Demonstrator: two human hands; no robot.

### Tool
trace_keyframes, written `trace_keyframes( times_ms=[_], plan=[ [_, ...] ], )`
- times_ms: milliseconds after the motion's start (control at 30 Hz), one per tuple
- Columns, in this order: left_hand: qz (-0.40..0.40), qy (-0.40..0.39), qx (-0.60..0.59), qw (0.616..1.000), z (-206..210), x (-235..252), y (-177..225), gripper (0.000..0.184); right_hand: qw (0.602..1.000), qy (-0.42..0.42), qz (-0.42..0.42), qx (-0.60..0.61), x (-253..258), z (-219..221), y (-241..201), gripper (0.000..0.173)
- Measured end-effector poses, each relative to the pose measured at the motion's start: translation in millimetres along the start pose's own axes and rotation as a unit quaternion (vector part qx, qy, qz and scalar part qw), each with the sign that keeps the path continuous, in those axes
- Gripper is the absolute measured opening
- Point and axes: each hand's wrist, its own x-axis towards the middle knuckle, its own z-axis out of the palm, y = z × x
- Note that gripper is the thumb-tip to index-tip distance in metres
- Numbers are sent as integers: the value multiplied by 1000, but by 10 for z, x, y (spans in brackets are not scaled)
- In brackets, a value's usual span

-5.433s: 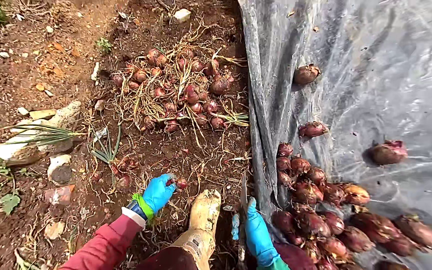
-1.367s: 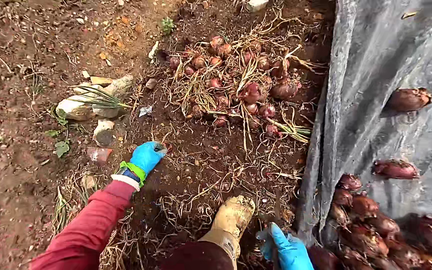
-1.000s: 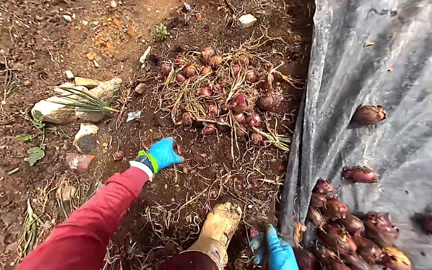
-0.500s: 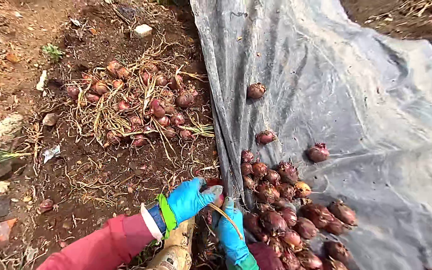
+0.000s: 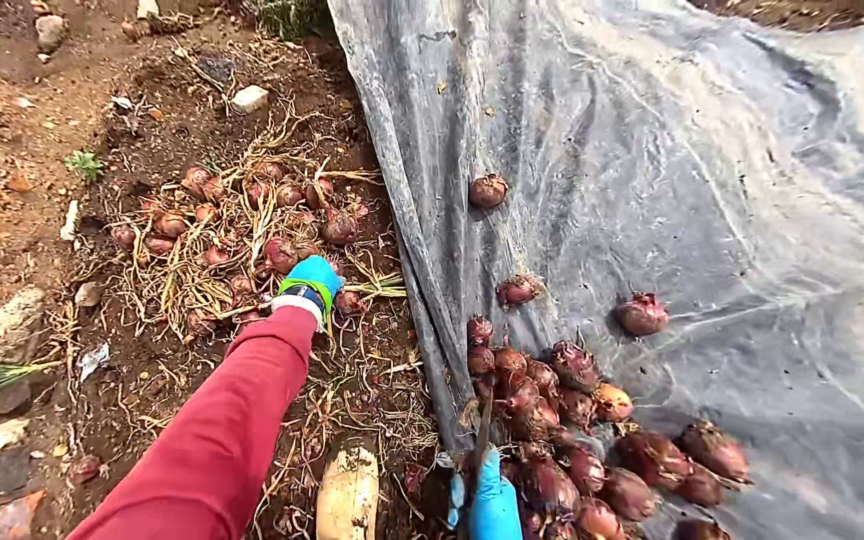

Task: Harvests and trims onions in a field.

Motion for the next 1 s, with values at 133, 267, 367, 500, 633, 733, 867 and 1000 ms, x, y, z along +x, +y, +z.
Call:
trace_keyframes(
  times_ms=[133, 267, 367, 500, 633, 733, 867, 1000],
  plan=[
    [19, -55, 41, 997, -106, 172, -9, 39, 998, -50, 45, 0, 8, 127, 41, 78],
    [124, 56, -251, 958, 146, 77, -491, 46, 988, -111, 102, 32, 222, 162, 174, 86],
    [211, -29, -338, 917, 113, -858, -571, 50, 977, -197, 74, 45, 311, 305, 62, 82],
    [374, -133, -111, 911, 414, -1450, -662, 33, 952, -290, -73, 63, 241, 522, -463, 68],
    [462, -192, -36, 865, 448, -1628, -802, 35, 946, -271, -173, -34, 133, 498, -668, 84],
    [462, -181, -36, 867, 354, -1590, -815, 56, 938, -259, -196, -119, 82, 471, -708, 85],
    [320, -10, 78, 944, 266, -1330, -720, 44, 955, -263, -85, -109, 147, 344, -693, 80],
    [310, -81, 74, 944, 386, -1713, -390, 45, 934, -286, -35, -209, 328, 272, -493, 89]
  ],
)
